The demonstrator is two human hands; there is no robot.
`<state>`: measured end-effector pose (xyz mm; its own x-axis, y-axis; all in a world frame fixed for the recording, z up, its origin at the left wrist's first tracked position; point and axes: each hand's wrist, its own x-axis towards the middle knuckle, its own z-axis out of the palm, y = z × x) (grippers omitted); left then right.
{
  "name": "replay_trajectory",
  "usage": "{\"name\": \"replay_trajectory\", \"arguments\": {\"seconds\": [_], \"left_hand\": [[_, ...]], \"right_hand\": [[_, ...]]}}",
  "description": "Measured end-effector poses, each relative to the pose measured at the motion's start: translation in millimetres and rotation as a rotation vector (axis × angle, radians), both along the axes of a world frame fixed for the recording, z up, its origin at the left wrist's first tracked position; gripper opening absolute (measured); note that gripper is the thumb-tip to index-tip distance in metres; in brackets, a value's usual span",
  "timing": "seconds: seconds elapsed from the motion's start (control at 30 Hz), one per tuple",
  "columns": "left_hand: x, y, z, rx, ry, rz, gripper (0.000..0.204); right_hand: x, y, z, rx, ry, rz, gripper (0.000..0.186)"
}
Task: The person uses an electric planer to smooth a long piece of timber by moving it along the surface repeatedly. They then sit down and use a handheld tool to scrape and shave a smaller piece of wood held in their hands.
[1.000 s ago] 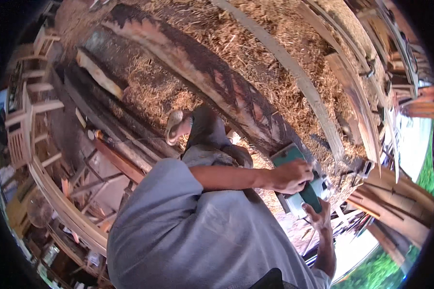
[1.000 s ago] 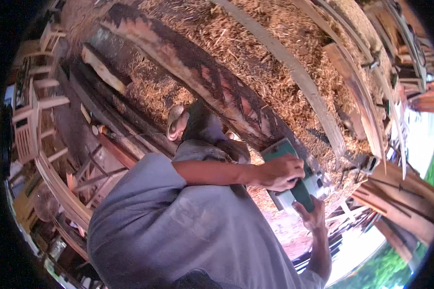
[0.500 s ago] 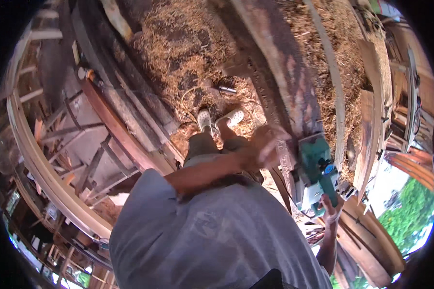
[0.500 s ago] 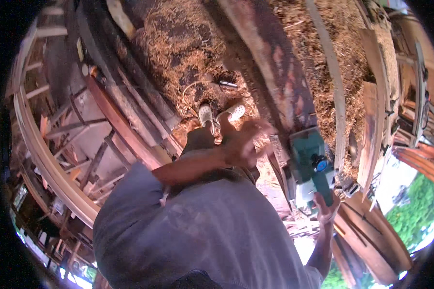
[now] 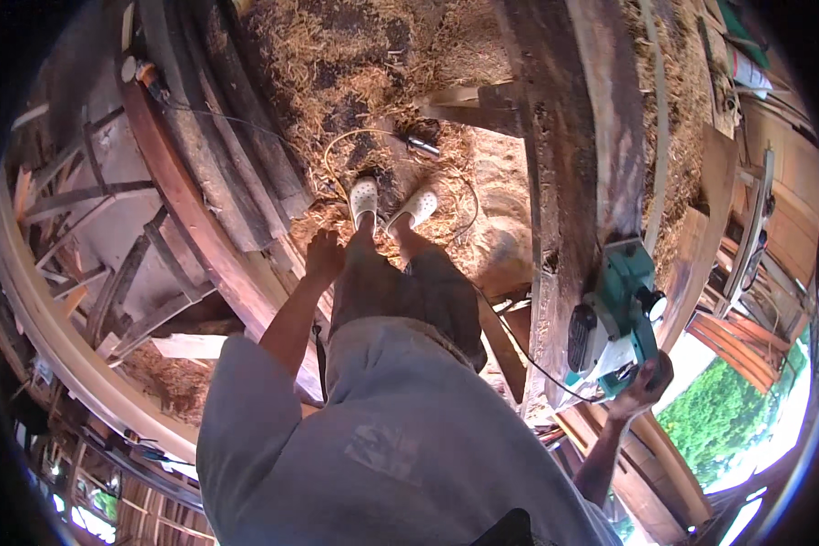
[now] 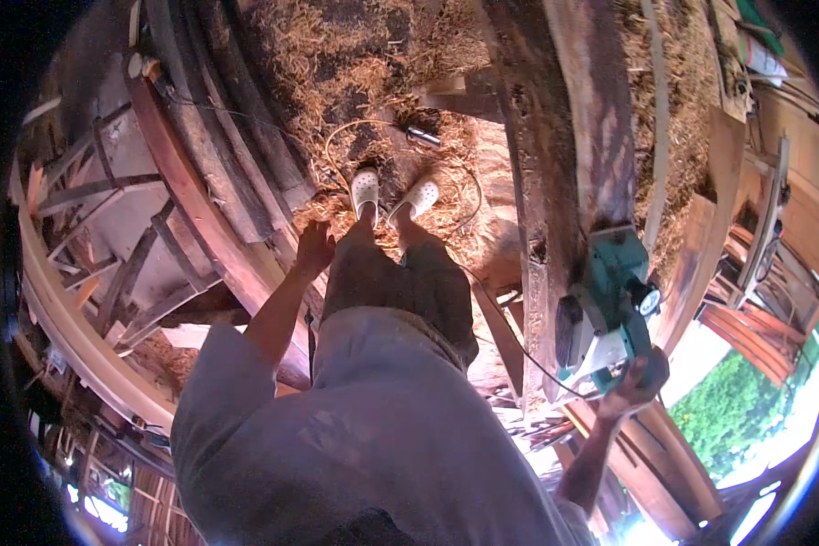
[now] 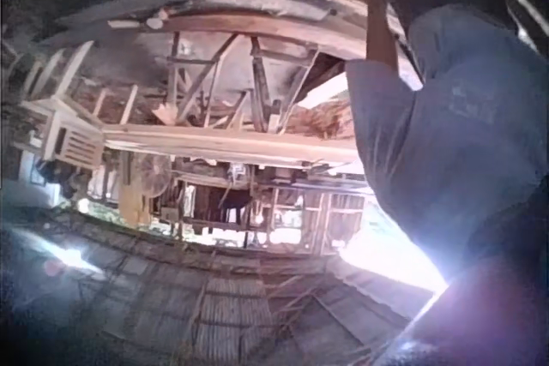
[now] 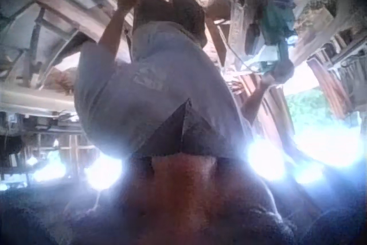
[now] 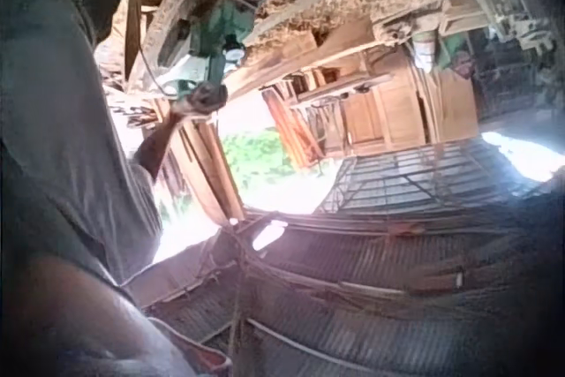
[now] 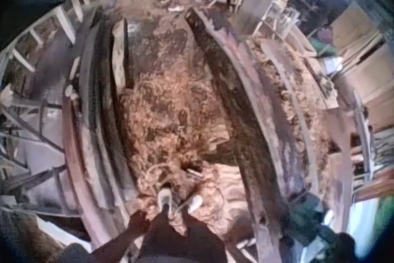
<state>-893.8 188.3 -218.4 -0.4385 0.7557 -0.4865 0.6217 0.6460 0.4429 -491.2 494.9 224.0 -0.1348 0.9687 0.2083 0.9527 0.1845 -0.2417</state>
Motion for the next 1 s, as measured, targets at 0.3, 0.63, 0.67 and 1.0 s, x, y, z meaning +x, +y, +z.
{"name": "replay_trajectory", "arguments": {"seconds": [0.3, 0.63, 0.67, 1.0], "left_hand": [[65.3, 92.7, -192.6, -0.247, -0.086, -0.279, 0.043], [93.7, 258.7, -356.1, 0.179, 0.322, -0.531, 0.044], [98.8, 264.3, -379.5, 0.272, 0.422, -0.432, 0.038], [105.2, 327.6, -504.0, 0.244, 0.057, -0.602, 0.073]], "right_hand": [[47.3, 38.9, -20.7, 0.253, -0.428, 0.478, 0.050], [45.6, -9.3, -175.6, 0.157, -0.208, 0.323, 0.046], [46.3, -11.8, -189.9, 0.160, -0.196, 0.314, 0.045], [69.3, -86.1, -332.5, 0.256, -0.084, 0.178, 0.042]]}}
